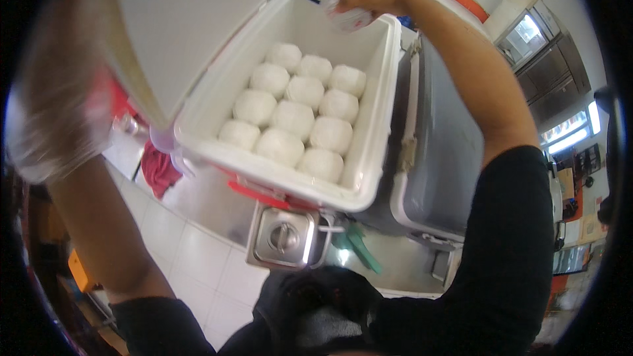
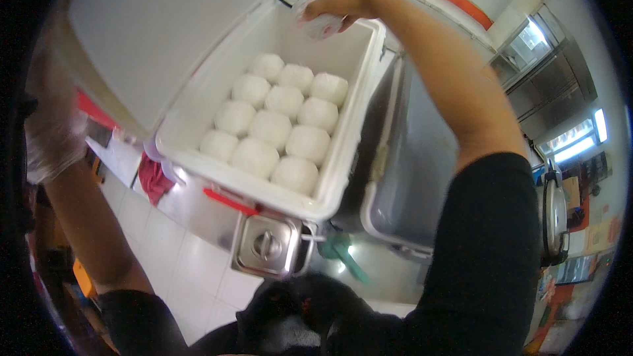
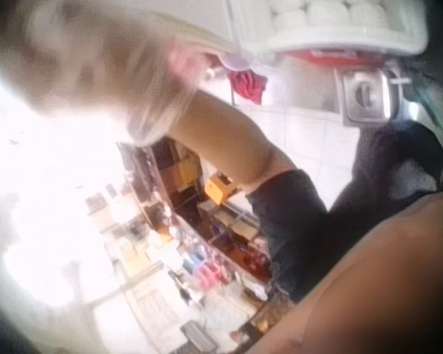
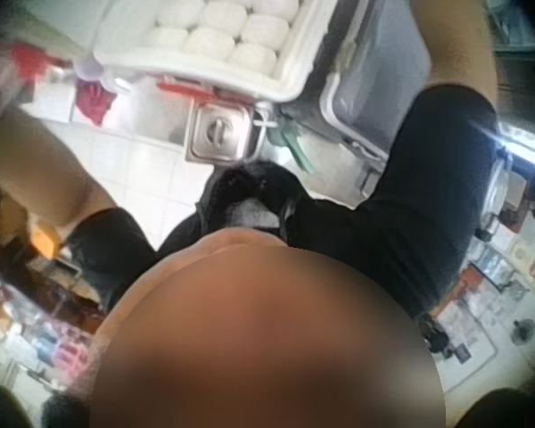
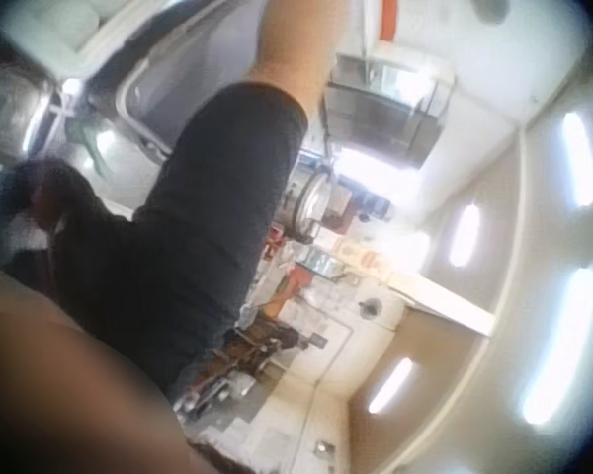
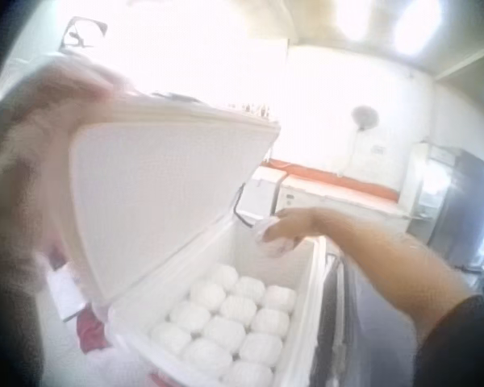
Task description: The person assembles multiple takeout orders by placing rice balls and fried chicken into paper boxes, then adding scoops of scrambled egg and sauce packets. They reference printed order slips and mark items as completed.
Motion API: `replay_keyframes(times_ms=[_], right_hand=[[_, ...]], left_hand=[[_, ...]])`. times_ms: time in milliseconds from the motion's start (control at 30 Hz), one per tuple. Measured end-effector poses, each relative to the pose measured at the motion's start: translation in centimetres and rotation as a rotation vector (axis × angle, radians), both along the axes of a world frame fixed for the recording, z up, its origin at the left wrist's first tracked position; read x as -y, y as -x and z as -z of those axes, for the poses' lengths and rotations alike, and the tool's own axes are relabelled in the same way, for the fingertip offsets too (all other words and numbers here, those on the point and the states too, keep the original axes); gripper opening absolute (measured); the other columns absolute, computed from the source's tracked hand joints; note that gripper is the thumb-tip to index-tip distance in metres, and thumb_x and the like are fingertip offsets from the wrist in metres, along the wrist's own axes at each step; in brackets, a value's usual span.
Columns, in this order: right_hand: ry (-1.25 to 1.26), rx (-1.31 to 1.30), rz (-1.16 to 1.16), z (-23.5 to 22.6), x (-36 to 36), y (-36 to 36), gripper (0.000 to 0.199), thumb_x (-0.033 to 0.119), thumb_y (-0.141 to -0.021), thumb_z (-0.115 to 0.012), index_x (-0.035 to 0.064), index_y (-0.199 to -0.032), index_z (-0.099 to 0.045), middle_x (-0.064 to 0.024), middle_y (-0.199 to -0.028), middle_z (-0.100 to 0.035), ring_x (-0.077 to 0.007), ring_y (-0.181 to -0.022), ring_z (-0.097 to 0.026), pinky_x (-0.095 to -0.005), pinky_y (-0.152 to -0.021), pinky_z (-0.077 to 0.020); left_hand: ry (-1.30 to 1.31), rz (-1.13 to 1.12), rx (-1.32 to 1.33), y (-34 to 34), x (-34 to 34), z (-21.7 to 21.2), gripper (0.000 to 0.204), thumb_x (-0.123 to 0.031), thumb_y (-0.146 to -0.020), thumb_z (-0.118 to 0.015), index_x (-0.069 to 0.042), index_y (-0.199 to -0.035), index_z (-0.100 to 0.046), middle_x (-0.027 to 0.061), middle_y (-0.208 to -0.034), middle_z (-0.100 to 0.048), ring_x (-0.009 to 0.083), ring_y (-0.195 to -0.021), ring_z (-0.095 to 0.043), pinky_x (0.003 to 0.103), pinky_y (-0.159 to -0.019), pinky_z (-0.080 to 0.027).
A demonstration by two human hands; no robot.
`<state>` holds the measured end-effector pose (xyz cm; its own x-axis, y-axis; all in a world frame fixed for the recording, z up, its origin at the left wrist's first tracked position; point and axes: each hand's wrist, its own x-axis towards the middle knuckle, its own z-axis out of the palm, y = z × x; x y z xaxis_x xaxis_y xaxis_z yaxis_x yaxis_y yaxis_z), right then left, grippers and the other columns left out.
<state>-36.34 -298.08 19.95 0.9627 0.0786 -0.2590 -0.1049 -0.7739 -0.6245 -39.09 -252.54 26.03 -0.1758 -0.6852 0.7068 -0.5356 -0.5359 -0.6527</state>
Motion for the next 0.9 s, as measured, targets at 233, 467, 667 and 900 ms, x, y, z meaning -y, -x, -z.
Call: replay_keyframes(times_ms=[233, 467, 667, 900], right_hand=[[0.173, 0.356, -0.017, -1.5, 5.2, 17.3, 0.066, 0.038, -0.081, -0.074, -0.0034, -0.131, -0.059, -0.0162, -0.114, -0.069, -0.0254, -0.102, -0.067, -0.0349, -0.091, -0.0547], [-0.461, 0.357, 0.017, 11.9, -7.6, 27.6, 0.064, 0.040, -0.083, -0.075, -0.0060, -0.125, -0.061, -0.0170, -0.109, -0.069, -0.0259, -0.099, -0.068, -0.0356, -0.089, -0.0555], [-0.892, -0.274, -0.294, 23.5, -29.2, 33.1, 0.063, 0.042, -0.085, -0.075, -0.0082, -0.121, -0.062, -0.0177, -0.105, -0.070, -0.0263, -0.096, -0.069, -0.0361, -0.087, -0.0562], [-1.035, -0.781, -0.788, 26.5, -59.6, 38.8, 0.063, 0.044, -0.087, -0.076, -0.0108, -0.115, -0.064, -0.0185, -0.100, -0.070, -0.0267, -0.092, -0.070, -0.0368, -0.085, -0.0570]], left_hand=[[0.020, 0.286, -0.435, 13.8, 14.0, 8.9, 0.048, -0.022, -0.081, -0.075, -0.014, -0.128, -0.066, 0.0062, -0.126, -0.067, 0.0253, -0.125, -0.058, 0.042, -0.106, -0.046], [0.300, 0.476, -0.410, 20.2, 15.0, 15.8, 0.017, -0.030, -0.088, -0.060, -0.017, -0.095, -0.069, 0.0007, -0.095, -0.070, 0.0219, -0.104, -0.065, 0.043, -0.091, -0.047], [0.475, 0.384, -0.634, 28.9, -2.2, 25.3, 0.031, -0.027, -0.087, -0.060, -0.009, -0.111, -0.070, 0.0088, -0.097, -0.070, 0.0313, -0.113, -0.063, 0.050, -0.100, -0.049], [0.628, -0.486, -1.005, 47.0, -37.9, 34.2, 0.033, -0.018, -0.077, -0.069, -0.011, -0.110, -0.071, 0.0107, -0.092, -0.066, 0.0325, -0.097, -0.064, 0.044, -0.085, -0.053]])
